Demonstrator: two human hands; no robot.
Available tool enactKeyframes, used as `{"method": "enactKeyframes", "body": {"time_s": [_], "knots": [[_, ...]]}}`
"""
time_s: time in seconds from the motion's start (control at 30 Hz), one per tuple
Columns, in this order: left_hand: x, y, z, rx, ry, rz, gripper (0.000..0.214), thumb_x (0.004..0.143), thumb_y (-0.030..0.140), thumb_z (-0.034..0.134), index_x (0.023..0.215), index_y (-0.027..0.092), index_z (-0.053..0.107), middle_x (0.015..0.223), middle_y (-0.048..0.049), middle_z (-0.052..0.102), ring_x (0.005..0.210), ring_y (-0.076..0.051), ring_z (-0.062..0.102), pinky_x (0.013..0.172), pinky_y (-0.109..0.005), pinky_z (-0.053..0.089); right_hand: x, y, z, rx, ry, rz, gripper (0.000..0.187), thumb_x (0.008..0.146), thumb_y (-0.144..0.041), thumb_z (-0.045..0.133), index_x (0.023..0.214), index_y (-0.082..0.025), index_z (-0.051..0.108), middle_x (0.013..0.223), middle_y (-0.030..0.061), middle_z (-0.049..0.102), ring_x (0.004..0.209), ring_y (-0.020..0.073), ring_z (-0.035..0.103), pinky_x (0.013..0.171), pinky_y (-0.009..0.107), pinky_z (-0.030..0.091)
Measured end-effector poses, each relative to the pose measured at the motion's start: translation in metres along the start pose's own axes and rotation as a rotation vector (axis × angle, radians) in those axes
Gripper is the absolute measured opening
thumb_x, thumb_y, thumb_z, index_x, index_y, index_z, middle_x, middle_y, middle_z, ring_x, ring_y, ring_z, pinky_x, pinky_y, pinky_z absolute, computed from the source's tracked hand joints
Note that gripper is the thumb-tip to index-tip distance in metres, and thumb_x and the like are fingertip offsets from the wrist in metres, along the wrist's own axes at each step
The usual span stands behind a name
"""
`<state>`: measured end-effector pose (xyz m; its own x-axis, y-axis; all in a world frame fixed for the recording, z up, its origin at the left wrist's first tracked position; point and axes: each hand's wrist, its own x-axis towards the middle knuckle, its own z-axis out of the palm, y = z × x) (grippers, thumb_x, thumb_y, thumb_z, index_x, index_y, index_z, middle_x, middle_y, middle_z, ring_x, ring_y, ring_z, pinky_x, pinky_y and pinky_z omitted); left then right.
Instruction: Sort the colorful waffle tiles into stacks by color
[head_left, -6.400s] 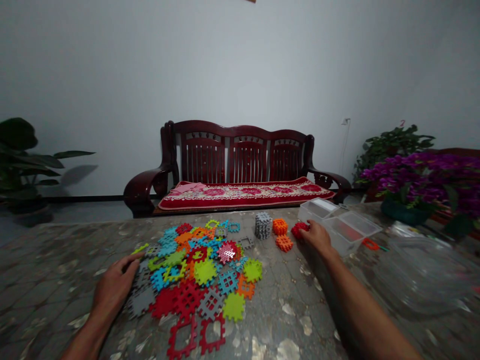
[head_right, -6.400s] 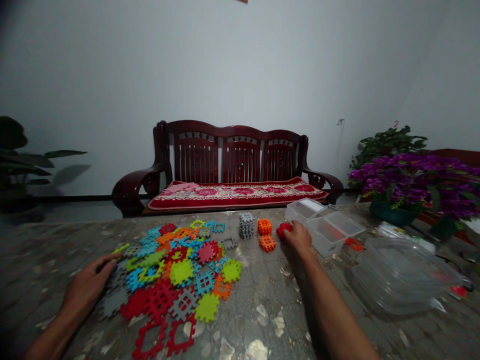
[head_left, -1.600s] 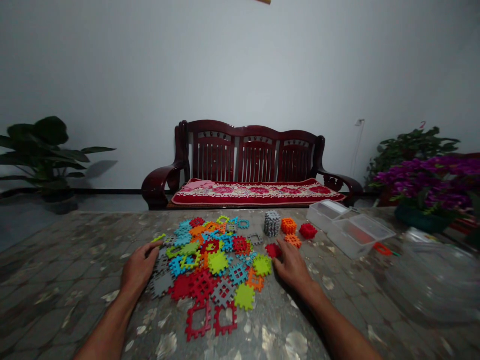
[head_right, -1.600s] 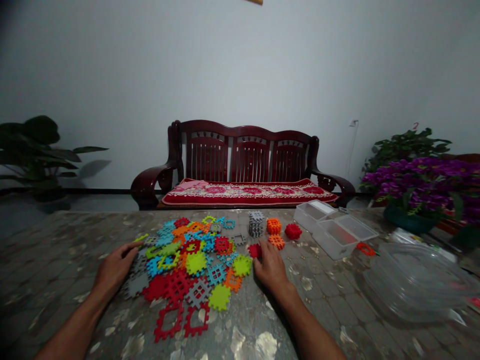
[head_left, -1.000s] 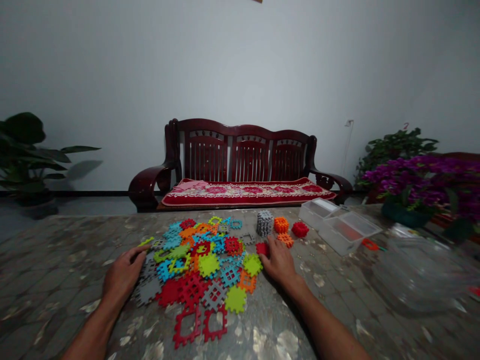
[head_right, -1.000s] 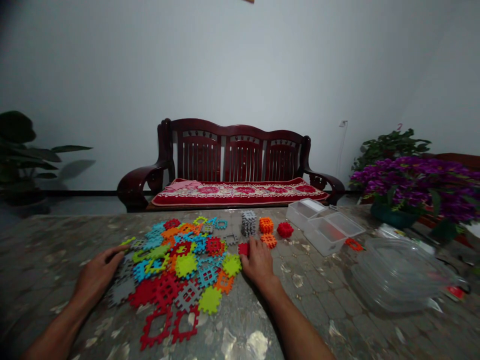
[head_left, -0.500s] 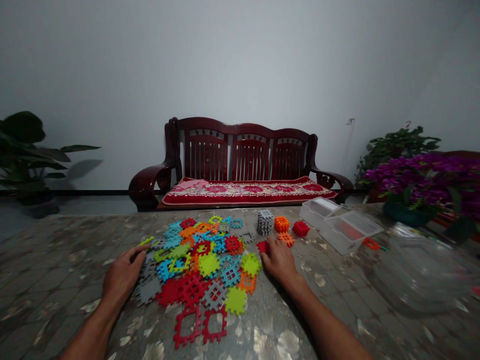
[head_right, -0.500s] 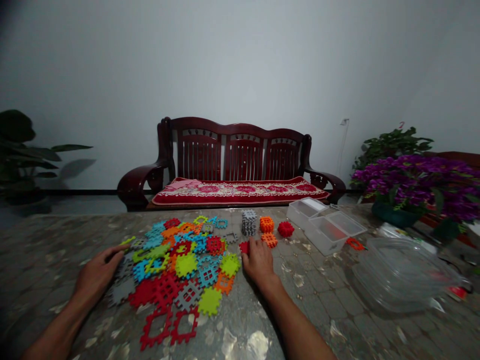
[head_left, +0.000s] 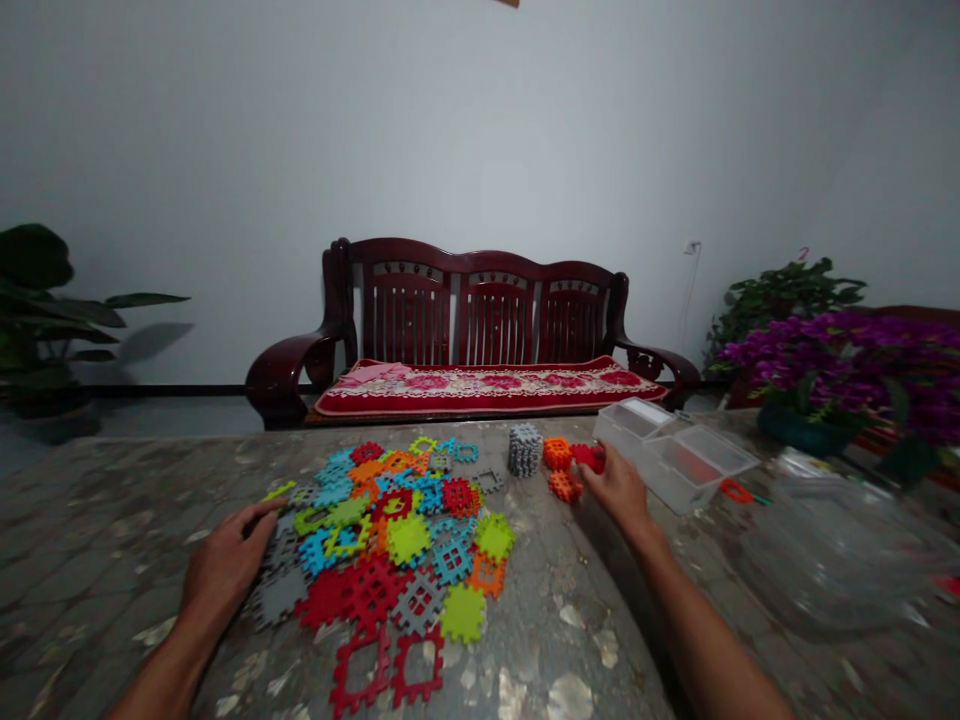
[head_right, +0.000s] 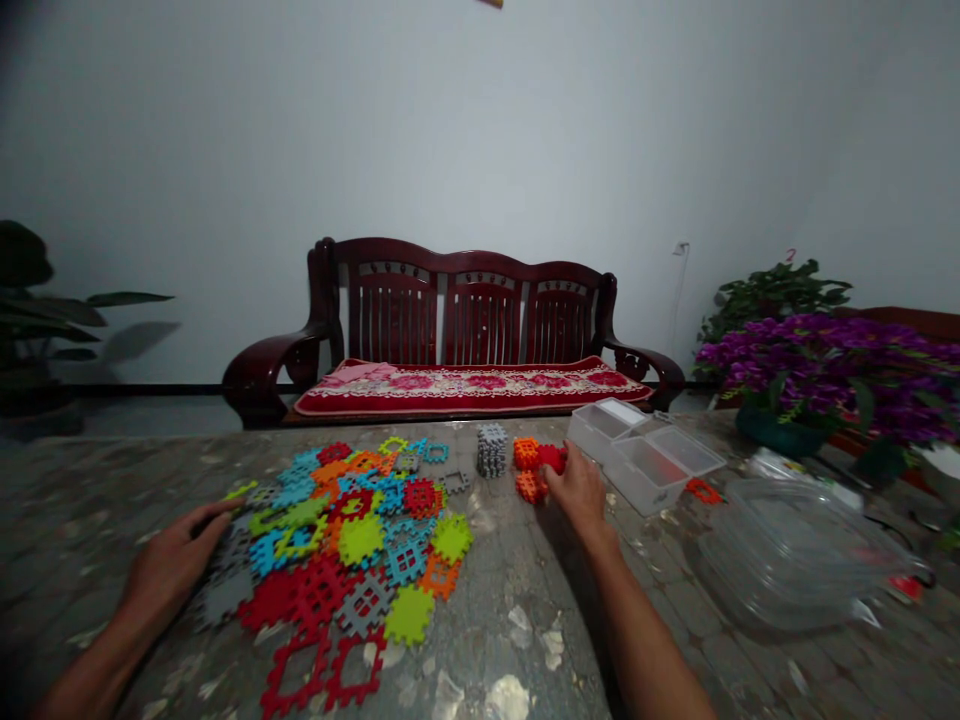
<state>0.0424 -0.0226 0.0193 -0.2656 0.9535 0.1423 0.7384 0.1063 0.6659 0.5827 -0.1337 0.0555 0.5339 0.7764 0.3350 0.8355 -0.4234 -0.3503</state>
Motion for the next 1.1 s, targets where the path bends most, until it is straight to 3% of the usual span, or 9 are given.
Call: {"method": "enactKeyframes", "body": {"time_s": [0.17,0.4,0.5,0.63,0.73,0.9,1.1], "knots": [[0.001,-0.002,0.001,-0.002,-0.005,0.0,0.047,0.096,0.041,0.049,0.121,0.019,0.081,0.131,-0.0128,0.076,0.108,-0.03,0.07,0.09,-0.037,0.054,0.032,0.026,-0.012,-0.149,-0.092,0.113,0.066,0.096,-0.038,0.058,0.157,-0.014,0.05,0.133,0.0168,0.074,0.124,0.0312,0.069,0.093,0.036,0.051],[0.004,-0.005,0.002,0.0,0.025,-0.003,0.043,0.093,0.042,0.052,0.115,0.022,0.083,0.123,-0.0101,0.079,0.1,-0.029,0.071,0.085,-0.038,0.055,0.042,0.032,-0.007,-0.193,-0.136,0.11,0.069,0.095,-0.04,0.057,0.158,-0.015,0.05,0.127,0.0167,0.076,0.116,0.0318,0.071,0.086,0.035,0.051],[0.003,-0.005,0.001,-0.015,0.03,0.002,0.042,0.093,0.04,0.053,0.114,0.021,0.083,0.121,-0.0097,0.08,0.1,-0.029,0.071,0.086,-0.037,0.055,0.043,0.037,-0.004,-0.163,-0.096,0.096,0.068,0.093,-0.04,0.059,0.155,-0.014,0.054,0.124,0.0167,0.077,0.114,0.0322,0.071,0.088,0.036,0.052],[0.001,-0.001,0.0,-0.007,0.007,-0.009,0.044,0.094,0.04,0.051,0.117,0.019,0.082,0.125,-0.0113,0.078,0.105,-0.03,0.071,0.09,-0.038,0.054,0.034,0.035,0.0,-0.04,0.055,-0.007,0.056,0.091,-0.035,0.058,0.143,-0.016,0.066,0.125,0.0146,0.078,0.115,0.0311,0.071,0.095,0.038,0.053],[0.0,0.001,0.0,-0.002,0.006,-0.01,0.044,0.094,0.039,0.05,0.118,0.019,0.081,0.126,-0.0125,0.078,0.108,-0.031,0.071,0.091,-0.039,0.054,0.016,0.014,0.011,0.179,0.035,-0.172,0.043,0.09,-0.029,0.056,0.127,-0.022,0.076,0.12,0.0097,0.08,0.109,0.0274,0.074,0.096,0.038,0.056],[0.001,-0.001,0.004,-0.027,0.056,0.008,0.04,0.091,0.038,0.052,0.111,0.021,0.083,0.116,-0.0109,0.08,0.102,-0.029,0.072,0.084,-0.034,0.055,-0.029,-0.055,0.043,0.436,-0.289,-0.427,0.038,0.086,-0.022,0.059,0.117,-0.021,0.081,0.113,0.0079,0.083,0.104,0.0268,0.076,0.095,0.038,0.058],[-0.001,0.0,0.004,-0.059,0.084,0.022,0.036,0.089,0.037,0.054,0.105,0.024,0.083,0.103,-0.0077,0.082,0.095,-0.027,0.073,0.081,-0.033,0.055,-0.054,-0.133,0.054,0.361,-0.417,-0.582,0.056,0.086,-0.023,0.071,0.142,-0.017,0.068,0.139,0.0132,0.073,0.129,0.0321,0.065,0.112,0.044,0.049]]}}
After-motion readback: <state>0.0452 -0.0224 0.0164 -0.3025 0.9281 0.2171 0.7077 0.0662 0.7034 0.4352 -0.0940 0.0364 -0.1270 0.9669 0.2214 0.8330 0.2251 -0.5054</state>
